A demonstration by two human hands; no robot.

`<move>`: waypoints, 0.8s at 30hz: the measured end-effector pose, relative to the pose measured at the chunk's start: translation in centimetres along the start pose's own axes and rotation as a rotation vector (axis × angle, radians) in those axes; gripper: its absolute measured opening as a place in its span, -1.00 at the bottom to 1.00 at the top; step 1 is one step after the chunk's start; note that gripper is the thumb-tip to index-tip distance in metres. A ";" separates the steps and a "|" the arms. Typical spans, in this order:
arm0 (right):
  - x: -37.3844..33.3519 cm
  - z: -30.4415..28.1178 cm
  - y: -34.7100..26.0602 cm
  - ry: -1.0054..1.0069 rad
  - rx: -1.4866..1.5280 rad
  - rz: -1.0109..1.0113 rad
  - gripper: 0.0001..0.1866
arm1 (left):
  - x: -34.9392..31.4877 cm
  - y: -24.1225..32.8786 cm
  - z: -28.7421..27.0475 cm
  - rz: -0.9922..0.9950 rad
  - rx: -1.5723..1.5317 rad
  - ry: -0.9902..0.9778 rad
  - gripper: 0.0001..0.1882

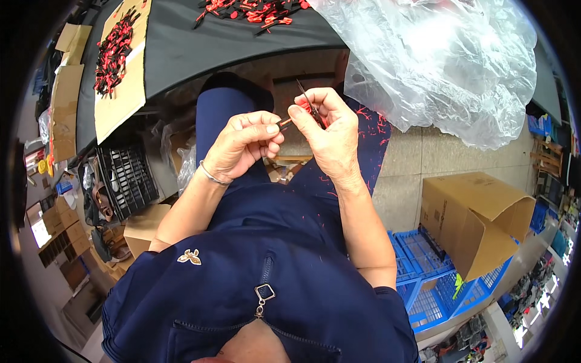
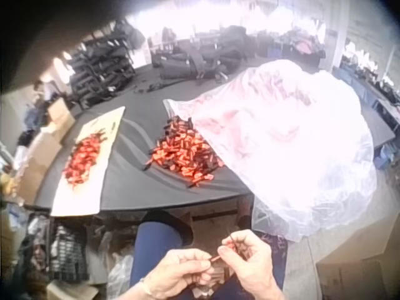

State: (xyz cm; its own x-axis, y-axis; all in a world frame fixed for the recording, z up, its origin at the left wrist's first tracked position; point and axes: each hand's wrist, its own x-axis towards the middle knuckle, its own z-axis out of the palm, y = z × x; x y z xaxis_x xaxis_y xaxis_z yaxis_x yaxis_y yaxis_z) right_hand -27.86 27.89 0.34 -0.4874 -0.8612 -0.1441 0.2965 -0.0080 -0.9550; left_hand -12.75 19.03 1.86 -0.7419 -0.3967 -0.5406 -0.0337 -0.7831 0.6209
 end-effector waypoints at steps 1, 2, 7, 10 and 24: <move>-0.1 0.1 -0.1 0.000 0.001 0.004 -0.78 | 0.0 -0.1 0.0 -0.003 -0.002 0.003 -0.89; -0.4 0.2 -0.5 0.052 -0.094 -0.006 -0.75 | 0.1 -0.4 0.1 0.018 -0.015 0.027 -0.89; -2.2 0.2 -0.6 0.208 -0.232 -0.175 -0.71 | 0.2 -0.7 0.3 0.090 -0.021 0.115 -0.87; -2.7 -0.6 0.1 0.196 -0.792 -0.558 -0.74 | 0.2 -0.8 0.5 0.102 -0.019 0.128 -0.87; -2.7 -0.5 0.8 0.164 -0.848 -0.513 -0.81 | 0.2 -1.3 0.7 0.141 0.113 0.148 -0.89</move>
State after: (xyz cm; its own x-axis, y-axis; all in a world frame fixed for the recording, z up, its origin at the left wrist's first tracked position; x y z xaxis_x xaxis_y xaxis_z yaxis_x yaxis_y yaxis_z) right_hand -26.68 30.51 -0.17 -0.5180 -0.7741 0.3639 -0.6331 0.0610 -0.7716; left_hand -13.33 20.26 1.29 -0.6387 -0.5705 -0.5164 -0.0177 -0.6600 0.7510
